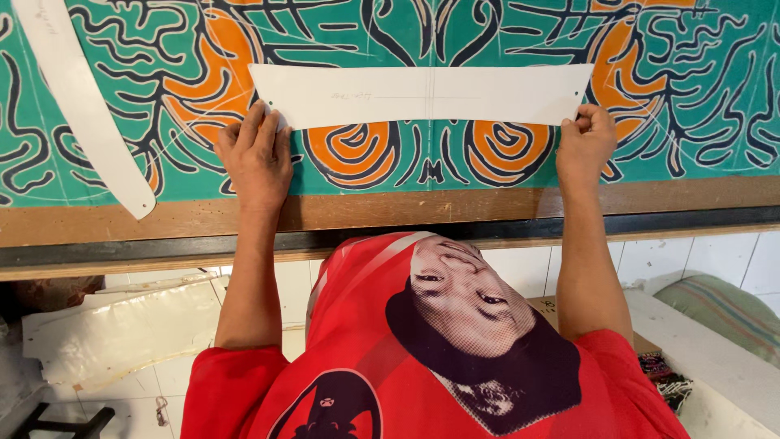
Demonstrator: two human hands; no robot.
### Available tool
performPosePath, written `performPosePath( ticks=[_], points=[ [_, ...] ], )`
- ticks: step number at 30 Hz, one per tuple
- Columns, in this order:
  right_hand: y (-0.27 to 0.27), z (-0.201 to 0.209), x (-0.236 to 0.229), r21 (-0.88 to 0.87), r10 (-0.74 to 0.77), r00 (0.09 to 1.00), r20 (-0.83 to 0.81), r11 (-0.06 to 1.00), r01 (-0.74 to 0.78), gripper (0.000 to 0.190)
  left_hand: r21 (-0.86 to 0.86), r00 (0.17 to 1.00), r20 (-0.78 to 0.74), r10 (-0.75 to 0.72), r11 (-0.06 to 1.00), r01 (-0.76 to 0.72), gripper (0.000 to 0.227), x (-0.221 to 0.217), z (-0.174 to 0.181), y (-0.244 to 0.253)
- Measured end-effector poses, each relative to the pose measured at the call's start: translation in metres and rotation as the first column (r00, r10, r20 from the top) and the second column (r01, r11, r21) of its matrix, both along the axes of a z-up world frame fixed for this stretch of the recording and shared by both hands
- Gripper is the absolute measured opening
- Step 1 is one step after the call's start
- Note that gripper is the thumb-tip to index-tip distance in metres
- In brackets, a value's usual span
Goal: The person places a white paper pattern labeled 'HEAD TAGE 3XL' onto a patterned fabric, smooths it down, and uses a small white tool to rub along the edges. The person then lifts the pattern, repositions it, and repeats the rubbing process on different sections of the fabric.
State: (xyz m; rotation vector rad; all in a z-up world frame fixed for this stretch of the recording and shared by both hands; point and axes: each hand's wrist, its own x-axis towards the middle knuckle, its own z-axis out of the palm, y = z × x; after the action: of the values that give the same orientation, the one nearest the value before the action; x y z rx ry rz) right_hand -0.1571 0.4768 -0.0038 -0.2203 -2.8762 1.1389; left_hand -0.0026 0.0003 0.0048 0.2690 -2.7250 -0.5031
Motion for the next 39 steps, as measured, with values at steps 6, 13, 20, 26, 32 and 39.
performPosePath(
  ticks=[6, 13, 20, 26, 32, 39],
  points=[
    [-0.007, 0.010, 0.002, 0.046, -0.007, 0.999, 0.040, 0.999, 0.005, 0.022, 0.001, 1.000, 0.027, 0.009, 1.000, -0.009, 0.026, 0.001, -0.001, 0.001],
    [-0.002, 0.003, 0.004, 0.055, 0.020, 1.000, 0.010, 0.998, -0.020, 0.023, 0.032, 1.000, 0.003, 0.023, 0.999, -0.023, 0.027, -0.002, 0.002, 0.002],
    [0.005, -0.010, 0.000, -0.036, 0.002, 0.999, -0.047, 0.999, -0.003, 0.016, 0.055, 0.969, -0.175, 0.176, 0.984, -0.169, 0.033, 0.009, -0.014, -0.055],
    [0.015, -0.003, 0.003, -0.461, -0.159, 0.987, 0.023, 0.875, 0.151, 0.008, 0.036, 0.766, 0.177, 0.618, 0.774, -0.632, 0.071, 0.043, -0.034, -0.174],
    [0.001, 0.025, 0.029, -0.464, -0.266, 0.960, 0.091, 0.841, 0.277, 0.005, 0.149, 0.733, 0.258, 0.630, 0.724, -0.674, 0.082, 0.059, -0.057, -0.227],
    [-0.005, 0.026, 0.057, -0.595, -0.174, 0.980, 0.094, 0.780, 0.195, 0.006, 0.520, 0.859, 0.163, 0.486, 0.697, -0.493, 0.052, 0.064, -0.064, -0.259]
  ],
)
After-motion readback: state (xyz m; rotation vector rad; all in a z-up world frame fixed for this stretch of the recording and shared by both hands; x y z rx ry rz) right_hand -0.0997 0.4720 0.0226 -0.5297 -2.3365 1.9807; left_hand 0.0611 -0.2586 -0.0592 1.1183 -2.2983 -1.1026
